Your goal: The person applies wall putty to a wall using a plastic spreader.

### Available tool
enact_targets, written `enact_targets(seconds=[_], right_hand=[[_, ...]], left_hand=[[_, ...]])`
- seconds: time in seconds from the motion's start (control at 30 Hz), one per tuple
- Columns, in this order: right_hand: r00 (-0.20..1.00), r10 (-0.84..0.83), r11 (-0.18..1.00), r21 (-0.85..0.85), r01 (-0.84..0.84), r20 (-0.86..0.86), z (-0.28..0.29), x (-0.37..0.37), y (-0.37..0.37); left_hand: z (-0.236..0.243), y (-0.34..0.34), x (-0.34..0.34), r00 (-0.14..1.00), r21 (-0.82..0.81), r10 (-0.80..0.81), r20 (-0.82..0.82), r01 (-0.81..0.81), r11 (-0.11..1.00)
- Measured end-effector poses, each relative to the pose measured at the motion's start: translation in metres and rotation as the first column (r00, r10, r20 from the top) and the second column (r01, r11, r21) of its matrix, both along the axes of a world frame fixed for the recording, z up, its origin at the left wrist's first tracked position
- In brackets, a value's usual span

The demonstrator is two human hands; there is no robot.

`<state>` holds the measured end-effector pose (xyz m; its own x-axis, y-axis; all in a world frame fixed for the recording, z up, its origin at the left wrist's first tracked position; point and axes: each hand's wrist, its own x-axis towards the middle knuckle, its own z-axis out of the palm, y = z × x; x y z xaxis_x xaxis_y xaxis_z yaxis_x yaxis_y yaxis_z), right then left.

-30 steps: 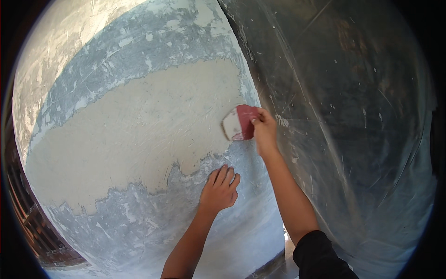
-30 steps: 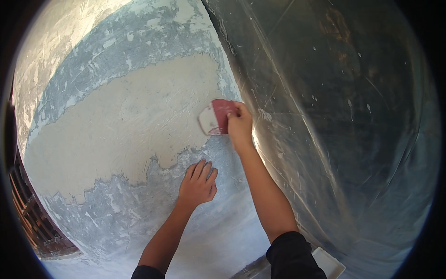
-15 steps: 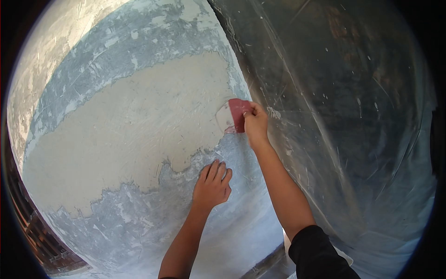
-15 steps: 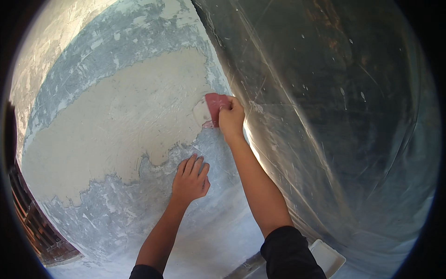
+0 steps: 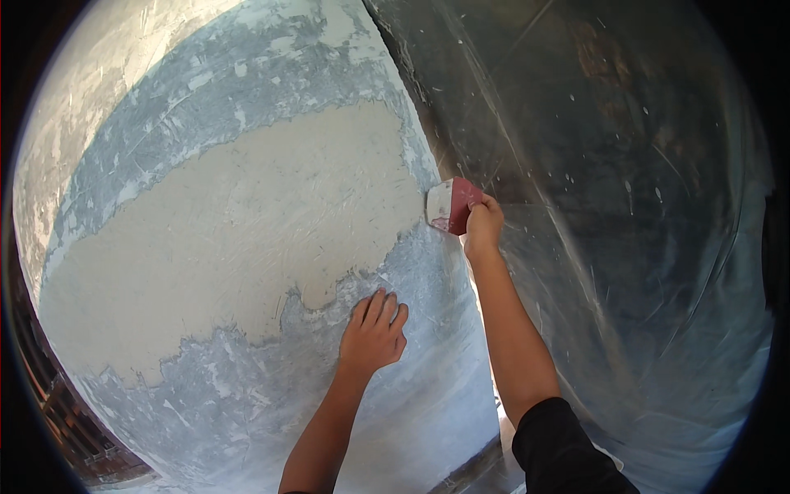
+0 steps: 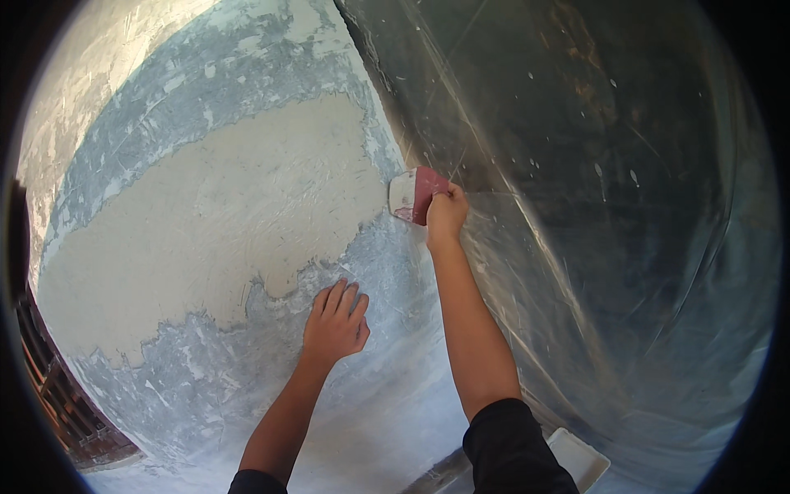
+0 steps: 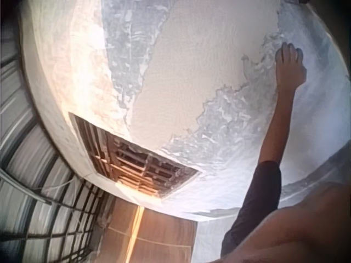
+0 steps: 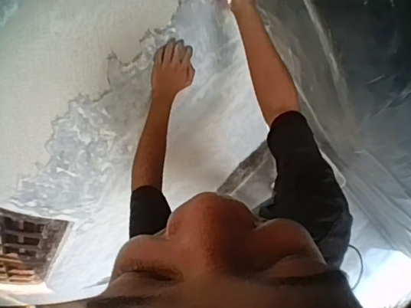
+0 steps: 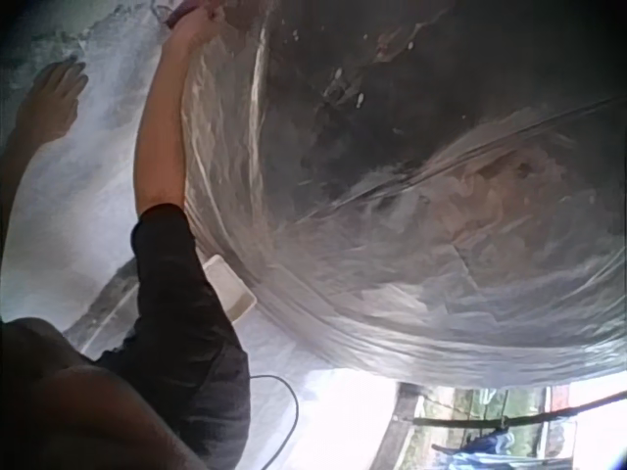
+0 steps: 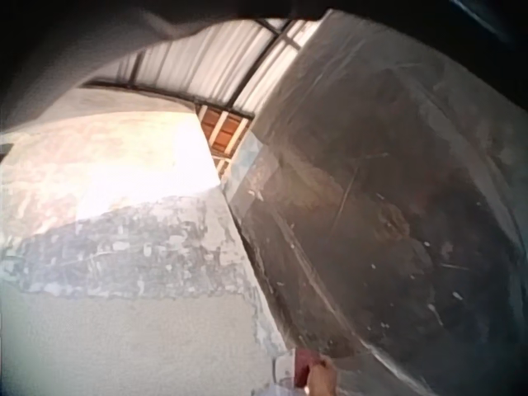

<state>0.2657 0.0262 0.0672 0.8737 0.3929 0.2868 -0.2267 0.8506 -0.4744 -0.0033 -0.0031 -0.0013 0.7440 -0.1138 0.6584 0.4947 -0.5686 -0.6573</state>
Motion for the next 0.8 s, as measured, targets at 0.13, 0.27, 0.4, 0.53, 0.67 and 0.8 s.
enact_targets(seconds=[0.13, 0.27, 0.4, 0.53, 0.67, 0.8], right_hand=[[0.977, -0.035, 0.999, 0.014, 0.033, 0.210, 0.020, -0.016, -0.001], [0.997, -0.076, 0.995, -0.062, 0.077, 0.032, 0.012, 0.006, 0.009], [0.999, -0.022, 0.993, 0.115, 0.020, 0.023, 0.035, -0.023, 0.003], [0.994, -0.014, 0.995, -0.101, 0.002, -0.112, 0.043, -0.020, 0.007], [0.966, -0.152, 0.973, -0.205, 0.108, -0.211, -0.017, 0.012, -0.006], [0.979, -0.122, 0.971, -0.223, 0.084, -0.162, -0.075, 0.000, -0.041]], left_hand=[[0.001, -0.001, 0.000, 1.000, -0.012, -0.005, -0.014, 0.005, 1.000], [0.001, -0.001, 0.000, 1.000, -0.020, -0.008, -0.017, 0.007, 1.000], [0.001, 0.001, -0.001, 1.000, -0.017, 0.006, -0.029, -0.007, 1.000], [0.001, 0.000, -0.003, 1.000, -0.008, 0.001, -0.019, -0.001, 1.000], [0.000, -0.001, 0.004, 0.999, -0.021, -0.036, -0.016, 0.036, 0.999], [-0.007, 0.003, 0.002, 0.994, -0.098, -0.102, 0.040, 0.106, 0.990]])
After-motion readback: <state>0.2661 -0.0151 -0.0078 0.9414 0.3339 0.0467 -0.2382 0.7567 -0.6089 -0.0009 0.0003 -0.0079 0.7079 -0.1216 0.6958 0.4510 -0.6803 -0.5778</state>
